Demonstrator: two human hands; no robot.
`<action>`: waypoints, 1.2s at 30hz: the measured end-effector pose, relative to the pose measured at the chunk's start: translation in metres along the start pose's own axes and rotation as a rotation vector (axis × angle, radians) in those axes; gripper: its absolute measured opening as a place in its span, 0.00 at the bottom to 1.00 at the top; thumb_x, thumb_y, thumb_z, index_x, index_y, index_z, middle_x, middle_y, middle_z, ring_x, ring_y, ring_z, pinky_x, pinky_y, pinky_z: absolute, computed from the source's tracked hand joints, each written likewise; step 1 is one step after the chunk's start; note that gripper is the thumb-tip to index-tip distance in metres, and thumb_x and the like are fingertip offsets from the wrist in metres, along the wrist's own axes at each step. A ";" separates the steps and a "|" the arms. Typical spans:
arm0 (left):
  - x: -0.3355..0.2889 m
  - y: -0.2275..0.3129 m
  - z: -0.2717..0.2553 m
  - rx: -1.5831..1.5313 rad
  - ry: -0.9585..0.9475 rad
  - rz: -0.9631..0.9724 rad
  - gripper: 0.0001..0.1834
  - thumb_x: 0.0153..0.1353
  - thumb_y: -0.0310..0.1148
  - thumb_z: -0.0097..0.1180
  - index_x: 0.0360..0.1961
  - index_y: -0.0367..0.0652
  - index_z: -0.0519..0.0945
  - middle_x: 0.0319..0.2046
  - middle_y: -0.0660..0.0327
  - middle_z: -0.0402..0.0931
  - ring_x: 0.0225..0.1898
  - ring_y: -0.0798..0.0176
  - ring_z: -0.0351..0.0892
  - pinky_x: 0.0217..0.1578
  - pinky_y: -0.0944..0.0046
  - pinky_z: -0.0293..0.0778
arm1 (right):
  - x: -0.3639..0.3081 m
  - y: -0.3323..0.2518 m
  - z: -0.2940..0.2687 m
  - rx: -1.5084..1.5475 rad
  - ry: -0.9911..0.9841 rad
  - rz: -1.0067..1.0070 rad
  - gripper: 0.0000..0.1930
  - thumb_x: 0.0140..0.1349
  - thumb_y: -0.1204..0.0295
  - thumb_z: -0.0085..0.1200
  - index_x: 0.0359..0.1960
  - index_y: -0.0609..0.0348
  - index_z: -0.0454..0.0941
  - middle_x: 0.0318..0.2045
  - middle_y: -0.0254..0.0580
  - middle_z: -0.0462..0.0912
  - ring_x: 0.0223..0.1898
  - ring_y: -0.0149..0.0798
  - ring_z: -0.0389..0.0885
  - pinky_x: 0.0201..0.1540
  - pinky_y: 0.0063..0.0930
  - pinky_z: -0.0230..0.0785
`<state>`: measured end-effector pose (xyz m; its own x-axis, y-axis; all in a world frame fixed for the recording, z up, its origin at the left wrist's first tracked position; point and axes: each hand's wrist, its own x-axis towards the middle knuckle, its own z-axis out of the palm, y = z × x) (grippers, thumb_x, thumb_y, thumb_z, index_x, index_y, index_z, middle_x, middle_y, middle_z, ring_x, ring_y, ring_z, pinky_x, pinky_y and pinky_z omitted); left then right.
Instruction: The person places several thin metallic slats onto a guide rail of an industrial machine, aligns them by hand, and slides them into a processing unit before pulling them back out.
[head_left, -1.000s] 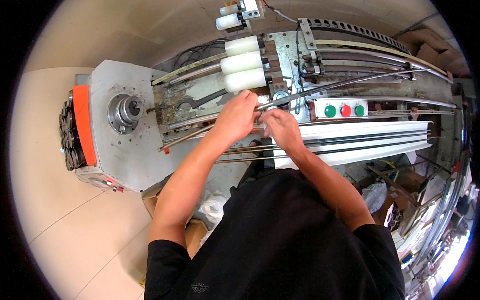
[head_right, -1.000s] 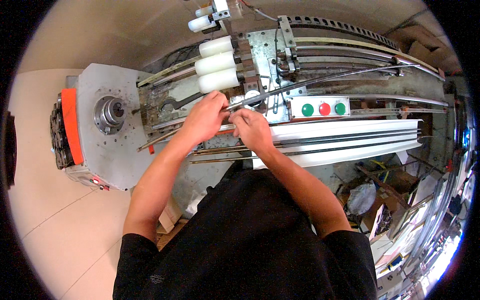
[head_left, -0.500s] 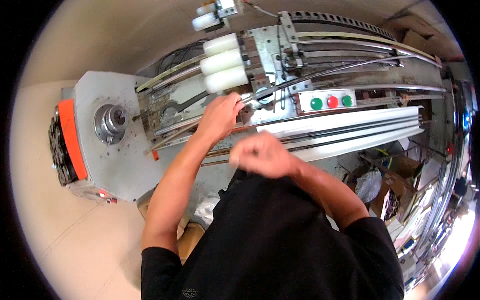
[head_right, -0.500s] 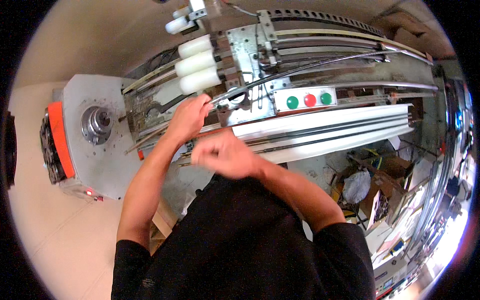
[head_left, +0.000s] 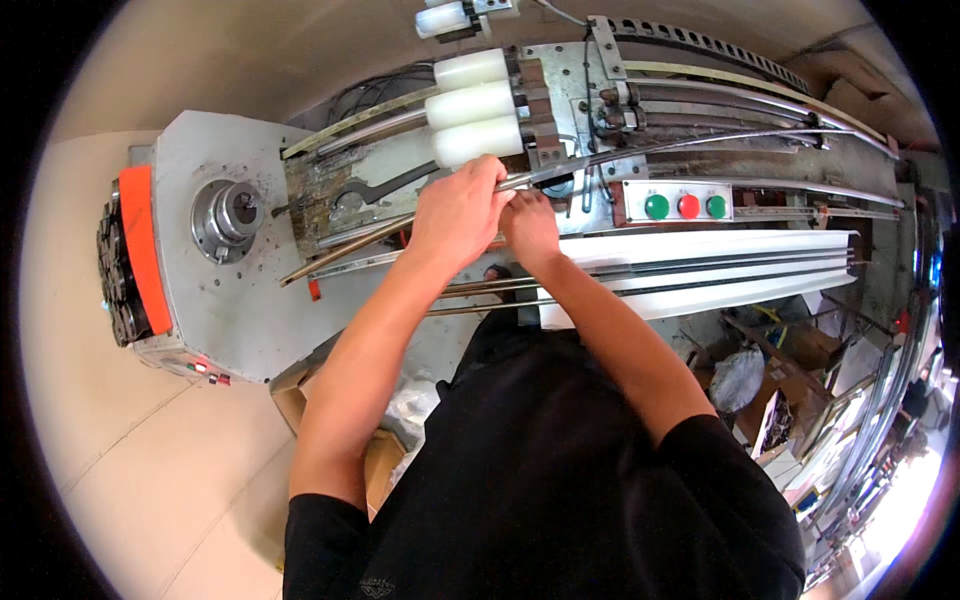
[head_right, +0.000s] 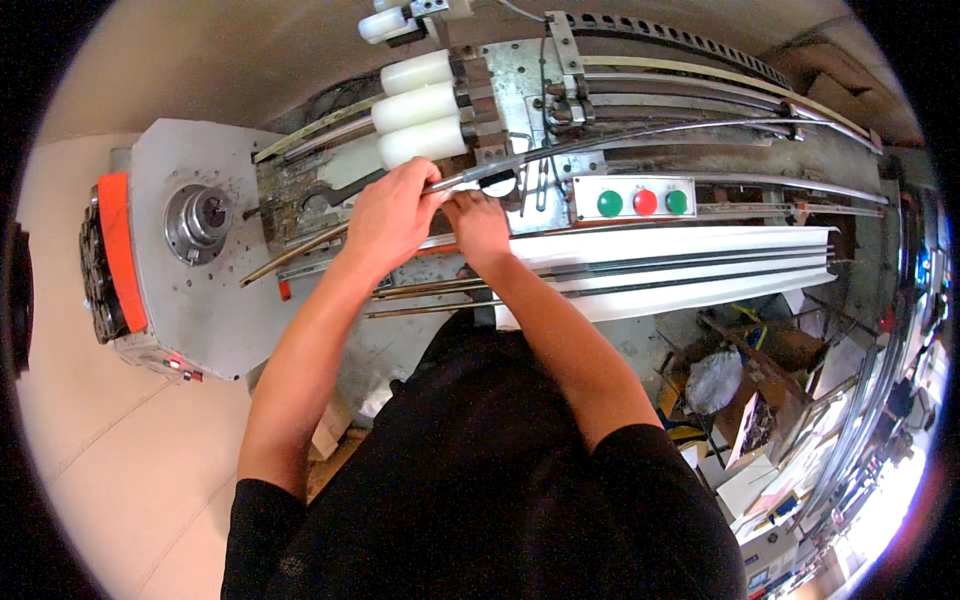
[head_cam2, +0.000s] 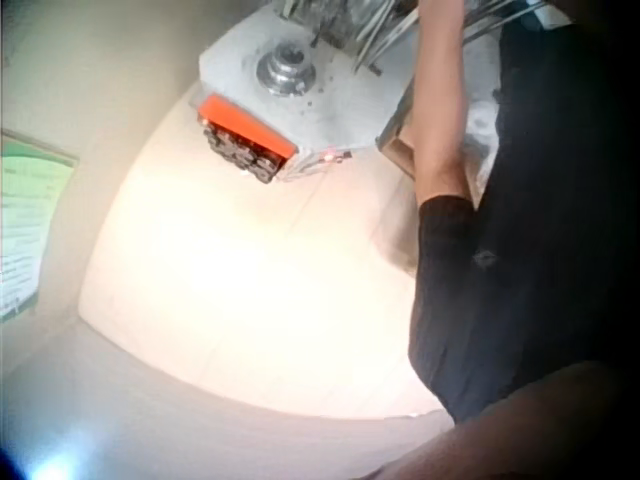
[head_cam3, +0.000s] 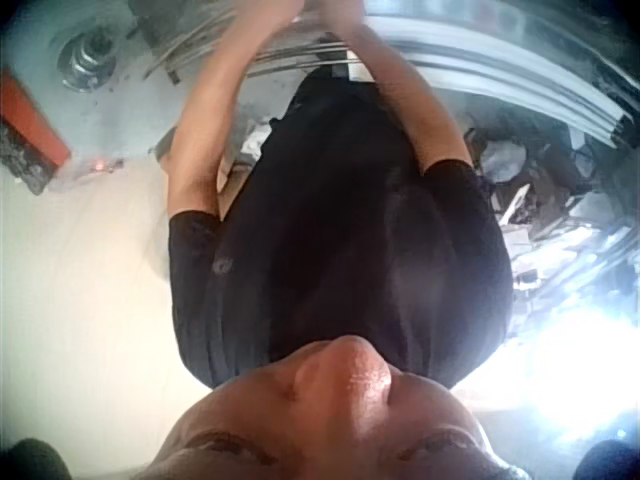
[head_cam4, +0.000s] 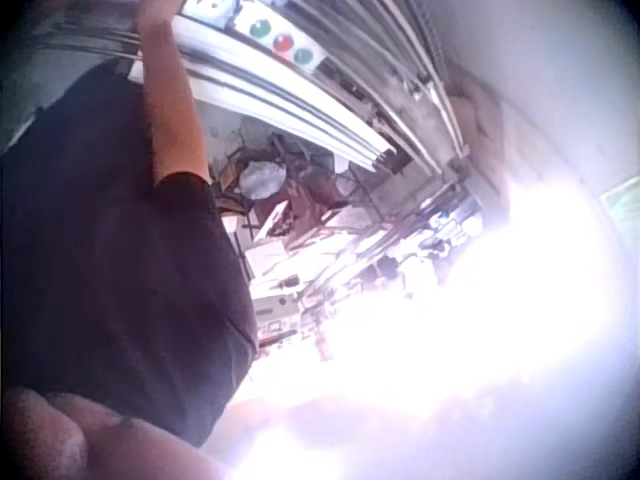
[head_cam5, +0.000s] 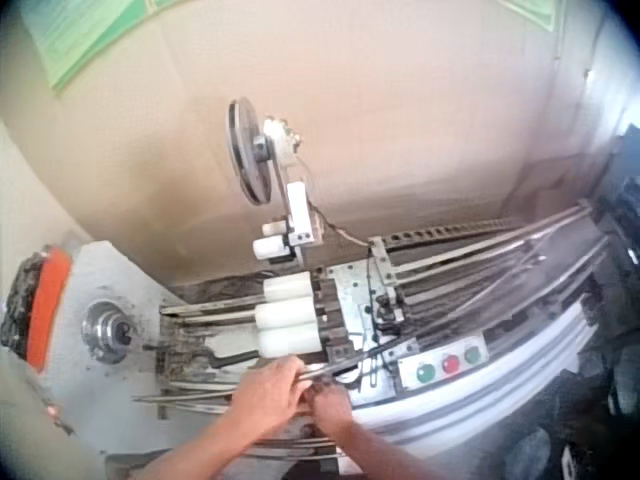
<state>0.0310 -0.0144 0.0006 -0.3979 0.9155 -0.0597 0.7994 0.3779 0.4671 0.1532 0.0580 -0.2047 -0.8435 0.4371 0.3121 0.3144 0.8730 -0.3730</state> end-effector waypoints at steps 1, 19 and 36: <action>-0.001 0.000 0.001 -0.014 0.011 0.006 0.12 0.72 0.38 0.66 0.49 0.44 0.80 0.41 0.49 0.87 0.42 0.39 0.87 0.41 0.42 0.80 | -0.001 0.002 0.003 -0.036 -0.024 -0.021 0.11 0.68 0.71 0.56 0.48 0.54 0.87 0.48 0.43 0.88 0.53 0.49 0.86 0.53 0.46 0.77; -0.074 0.018 0.031 0.016 0.180 0.225 0.13 0.69 0.32 0.69 0.51 0.45 0.81 0.40 0.56 0.84 0.37 0.45 0.87 0.36 0.49 0.81 | -0.022 0.036 -0.212 1.501 0.366 1.057 0.14 0.85 0.61 0.53 0.57 0.61 0.76 0.48 0.44 0.88 0.50 0.36 0.88 0.56 0.32 0.80; -0.210 -0.143 0.070 0.083 -0.178 -0.109 0.14 0.68 0.34 0.70 0.50 0.42 0.82 0.44 0.49 0.84 0.49 0.38 0.81 0.50 0.43 0.77 | -0.180 0.078 -0.150 1.245 0.655 1.512 0.13 0.83 0.61 0.58 0.46 0.59 0.81 0.41 0.41 0.91 0.36 0.30 0.86 0.42 0.28 0.80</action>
<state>0.0320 -0.2508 -0.1152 -0.4041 0.8759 -0.2636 0.7932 0.4791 0.3760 0.3950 0.0799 -0.1588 0.0775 0.7552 -0.6509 -0.1775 -0.6320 -0.7544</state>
